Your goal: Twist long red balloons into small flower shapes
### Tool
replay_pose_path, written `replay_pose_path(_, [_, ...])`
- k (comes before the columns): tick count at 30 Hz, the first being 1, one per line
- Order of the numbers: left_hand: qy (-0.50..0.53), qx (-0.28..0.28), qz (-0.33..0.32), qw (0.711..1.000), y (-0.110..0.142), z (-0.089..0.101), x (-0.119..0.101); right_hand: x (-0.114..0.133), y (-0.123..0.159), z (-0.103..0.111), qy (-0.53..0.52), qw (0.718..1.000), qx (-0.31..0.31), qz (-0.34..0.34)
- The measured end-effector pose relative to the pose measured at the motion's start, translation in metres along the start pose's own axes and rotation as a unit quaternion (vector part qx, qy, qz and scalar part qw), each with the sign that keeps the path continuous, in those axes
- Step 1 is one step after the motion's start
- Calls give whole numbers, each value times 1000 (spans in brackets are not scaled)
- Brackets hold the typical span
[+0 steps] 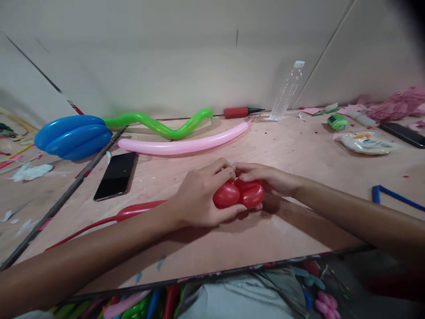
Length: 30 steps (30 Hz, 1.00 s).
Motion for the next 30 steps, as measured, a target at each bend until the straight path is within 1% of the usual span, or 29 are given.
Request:
replay_pose_path(1, [7,-4,1,1000,0,1,1,3,5,-2,14,1000,-2,8])
replay_pose_path(3, [12,-14,-11,1000,2,4,0,8,15,-8,74,997,16,-13])
replay_pose_path(4, [13,-22,-19,999,4,5,-2,13,19,-12,126,992,28,-9])
replay_pose_path(6, [12,-31,-35,999,7,8,-5,25,26,-19,245,969,34,21])
replay_pose_path(8, [7,-37,-54,998,10,10,-9,35,31,-23,332,941,2,63])
replay_pose_path(9, [2,-39,-64,997,11,11,-10,38,32,-23,357,930,-22,80])
replay_pose_path(11, [-8,-48,-73,996,12,14,-11,42,33,-24,395,909,-51,120])
replay_pose_path(13, [-3,-59,-71,996,12,17,-8,43,32,-24,427,890,-66,147])
replay_pose_path(16, [36,-64,-67,995,10,18,-3,41,30,-18,444,878,-87,157])
replay_pose_path(19, [69,-59,-74,993,9,17,-2,38,28,-15,426,887,-92,151])
replay_pose_path(23, [75,-51,-84,992,9,17,-3,31,23,-15,358,919,-99,134])
replay_pose_path(25, [75,-47,-87,992,9,17,-3,23,18,-11,272,949,-113,113])
replay_pose_path(27, [73,-45,-90,992,9,17,-4,5,11,-6,139,982,-113,65])
replay_pose_path(28, [72,-45,-93,992,9,17,-4,-6,7,-4,73,991,-104,30])
replay_pose_path(30, [70,-44,-100,992,9,17,-5,-26,2,-3,-19,997,-69,-39])
Point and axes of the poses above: each hand's wrist, its own y-axis away from the middle knuckle, its own z-axis out of the back of the hand, x = y × z, the point moved 7 cm from there along -y, towards the middle knuckle, and after that the axes turned 15 degrees about x, right-handed, at the moved point
